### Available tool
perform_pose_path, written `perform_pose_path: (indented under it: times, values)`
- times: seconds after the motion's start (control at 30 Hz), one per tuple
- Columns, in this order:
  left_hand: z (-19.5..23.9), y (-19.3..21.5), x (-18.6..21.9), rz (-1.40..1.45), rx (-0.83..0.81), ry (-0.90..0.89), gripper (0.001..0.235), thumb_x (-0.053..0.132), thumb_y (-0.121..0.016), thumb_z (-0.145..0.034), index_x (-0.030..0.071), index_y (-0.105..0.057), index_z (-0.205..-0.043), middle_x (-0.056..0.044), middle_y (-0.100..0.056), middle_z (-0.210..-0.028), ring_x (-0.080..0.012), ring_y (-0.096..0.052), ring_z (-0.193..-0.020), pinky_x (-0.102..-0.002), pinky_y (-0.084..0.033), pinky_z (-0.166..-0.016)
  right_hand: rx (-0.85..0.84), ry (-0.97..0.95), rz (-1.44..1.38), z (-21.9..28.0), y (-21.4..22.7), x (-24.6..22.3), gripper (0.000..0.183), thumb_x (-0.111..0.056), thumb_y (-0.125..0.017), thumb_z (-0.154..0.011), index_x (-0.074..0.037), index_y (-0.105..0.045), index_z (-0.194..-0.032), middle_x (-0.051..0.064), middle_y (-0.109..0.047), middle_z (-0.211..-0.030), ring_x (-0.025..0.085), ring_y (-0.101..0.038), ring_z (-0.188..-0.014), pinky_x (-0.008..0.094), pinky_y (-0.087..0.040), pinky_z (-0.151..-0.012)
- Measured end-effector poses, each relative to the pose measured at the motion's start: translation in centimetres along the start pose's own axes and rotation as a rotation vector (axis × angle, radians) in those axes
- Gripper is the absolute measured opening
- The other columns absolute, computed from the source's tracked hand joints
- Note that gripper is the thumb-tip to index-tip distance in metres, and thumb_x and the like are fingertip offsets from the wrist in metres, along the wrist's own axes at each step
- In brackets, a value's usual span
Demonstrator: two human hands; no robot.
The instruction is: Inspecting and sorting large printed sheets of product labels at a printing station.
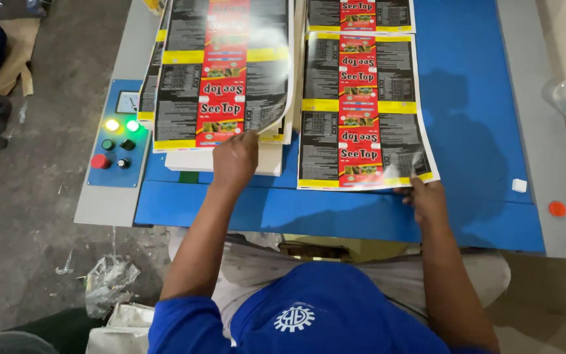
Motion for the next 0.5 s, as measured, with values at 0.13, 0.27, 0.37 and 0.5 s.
perform_pose_path:
  times: [0.13, 0.27, 0.37, 0.5]
  values:
    - [1.1, 2.3, 2.2, 0.014, 0.000, 0.026, 0.008, 0.011, -0.066, -0.096, 0.006, -0.064, -0.092, -0.013, -0.067, -0.077, -0.0359, -0.068, -0.074, -0.049, -0.051, -0.058, 0.004, -0.089, -0.108, 0.6, -0.1, -0.4, 0.029, -0.021, -0.057, -0.106, -0.003, -0.056, -0.128, 0.010, -0.073, -0.103, 0.018, -0.072, -0.077, 0.028, -0.048, -0.053]
    - [2.4, 3.5, 6.6, 0.257, -0.038, -0.132, 0.013, 0.010, -0.069, -0.092, 0.003, -0.069, -0.103, -0.015, -0.071, -0.094, -0.0334, -0.070, -0.082, -0.046, -0.057, -0.068, -0.017, -0.135, -0.074, 3.9, -0.2, 1.8, 0.048, -0.018, -0.054, -0.102, -0.009, -0.048, -0.149, 0.014, -0.074, -0.110, 0.019, -0.071, -0.081, 0.028, -0.048, -0.055]
    - [4.1, 1.4, 10.3, 0.398, -0.087, -0.233, 0.013, 0.010, -0.070, -0.092, 0.003, -0.070, -0.103, -0.015, -0.073, -0.107, -0.0314, -0.072, -0.091, -0.043, -0.059, -0.075, -0.086, -0.151, -0.023, 8.5, -3.5, -0.2, 0.049, -0.019, -0.055, -0.102, -0.008, -0.051, -0.149, 0.014, -0.075, -0.113, 0.020, -0.072, -0.084, 0.029, -0.050, -0.059]
    - [5.3, -1.0, 15.2, 0.496, -0.283, -0.312, 0.019, 0.019, -0.075, -0.089, 0.002, -0.070, -0.096, -0.014, -0.072, -0.107, -0.0342, -0.071, -0.101, -0.046, -0.057, -0.082, -0.403, -0.179, 0.065, 11.7, -7.5, -1.4, 0.044, -0.022, -0.059, -0.098, -0.007, -0.060, -0.139, 0.010, -0.078, -0.114, 0.017, -0.071, -0.084, 0.029, -0.052, -0.061]
Point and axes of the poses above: each hand's wrist, its own z-axis away from the middle knuckle, its own y-axis out of the back of the hand, x = y × z, the point moved 2 cm from there along -z, towards the middle knuckle
